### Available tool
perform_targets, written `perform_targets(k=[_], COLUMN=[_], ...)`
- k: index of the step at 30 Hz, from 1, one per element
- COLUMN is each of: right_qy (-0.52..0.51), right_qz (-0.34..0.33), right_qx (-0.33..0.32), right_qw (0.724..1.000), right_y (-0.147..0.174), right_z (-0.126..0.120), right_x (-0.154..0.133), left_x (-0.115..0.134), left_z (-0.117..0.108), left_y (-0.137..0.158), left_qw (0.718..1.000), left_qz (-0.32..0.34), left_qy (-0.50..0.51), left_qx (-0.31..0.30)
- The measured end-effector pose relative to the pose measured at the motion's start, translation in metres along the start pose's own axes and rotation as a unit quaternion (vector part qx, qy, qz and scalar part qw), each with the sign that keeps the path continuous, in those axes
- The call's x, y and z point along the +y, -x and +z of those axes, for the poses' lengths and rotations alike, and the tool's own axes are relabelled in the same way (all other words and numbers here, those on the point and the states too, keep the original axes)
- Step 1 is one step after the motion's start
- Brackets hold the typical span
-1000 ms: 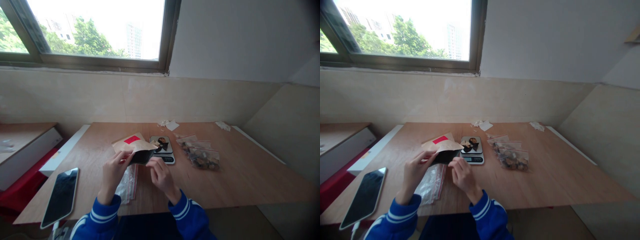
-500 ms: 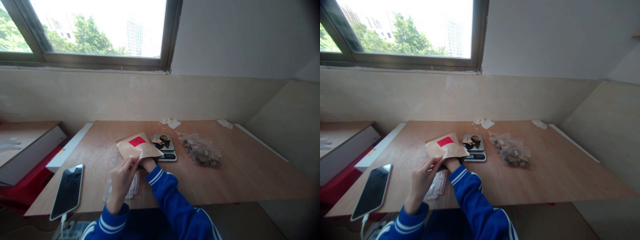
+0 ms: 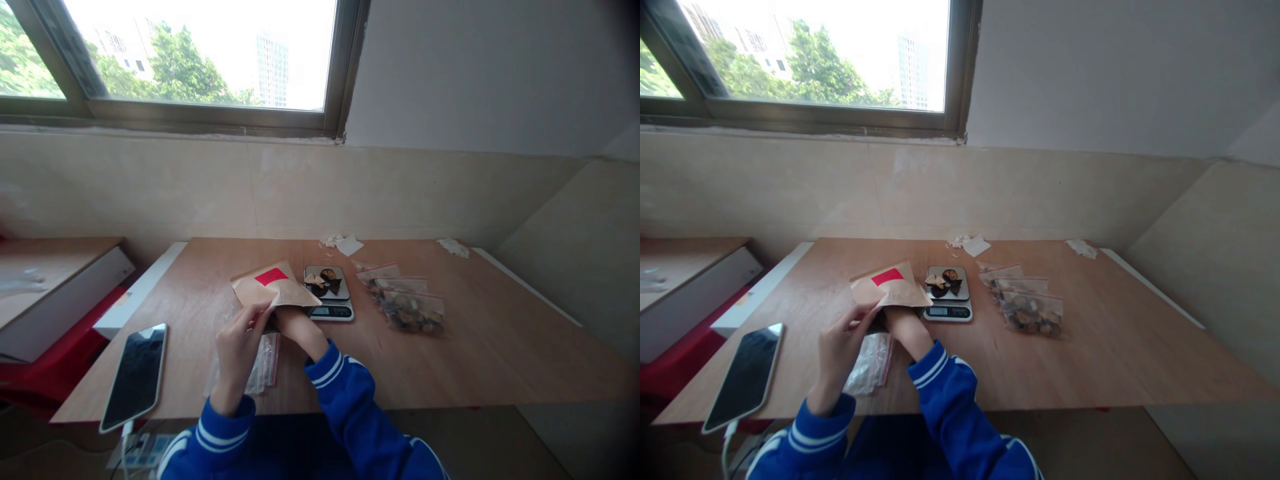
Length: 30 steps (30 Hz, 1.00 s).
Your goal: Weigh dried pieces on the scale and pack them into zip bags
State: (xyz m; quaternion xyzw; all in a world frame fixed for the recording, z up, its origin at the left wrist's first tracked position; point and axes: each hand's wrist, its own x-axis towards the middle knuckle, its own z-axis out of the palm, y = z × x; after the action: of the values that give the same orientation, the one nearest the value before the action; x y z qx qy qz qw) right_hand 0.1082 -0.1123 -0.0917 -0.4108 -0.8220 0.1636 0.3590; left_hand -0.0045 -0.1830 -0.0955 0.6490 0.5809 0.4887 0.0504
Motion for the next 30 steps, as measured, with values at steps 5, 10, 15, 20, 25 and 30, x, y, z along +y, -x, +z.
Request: perform_targets(k=[5, 10, 15, 20, 25, 30], right_qy=[0.034, 0.031, 0.01, 0.06, 0.152, 0.129], right_qz=[-0.017, -0.002, 0.007, 0.007, -0.017, -0.019], right_qx=[-0.078, -0.078, -0.083, -0.083, -0.088, -0.075], right_qw=[0.996, 0.996, 0.996, 0.995, 0.984, 0.989], right_y=[0.006, 0.004, 0.006, 0.013, 0.025, 0.033], right_z=[-0.012, 0.002, 0.019, 0.015, 0.002, -0.01], right_x=[-0.004, -0.001, 0.007, 0.005, -0.007, -0.013], left_x=[0.002, 0.001, 0.001, -0.002, -0.004, -0.004], left_z=[-0.002, -0.002, -0.003, -0.005, -0.009, -0.008], left_y=[-0.004, -0.004, -0.004, -0.005, -0.006, -0.006], left_qw=[1.0, 1.0, 1.0, 1.0, 0.999, 0.999], left_qz=[0.001, 0.006, 0.011, -0.009, -0.014, -0.01], left_qy=[-0.001, -0.003, 0.014, 0.001, -0.009, -0.014], left_qx=[-0.002, 0.009, 0.008, 0.017, 0.032, 0.035])
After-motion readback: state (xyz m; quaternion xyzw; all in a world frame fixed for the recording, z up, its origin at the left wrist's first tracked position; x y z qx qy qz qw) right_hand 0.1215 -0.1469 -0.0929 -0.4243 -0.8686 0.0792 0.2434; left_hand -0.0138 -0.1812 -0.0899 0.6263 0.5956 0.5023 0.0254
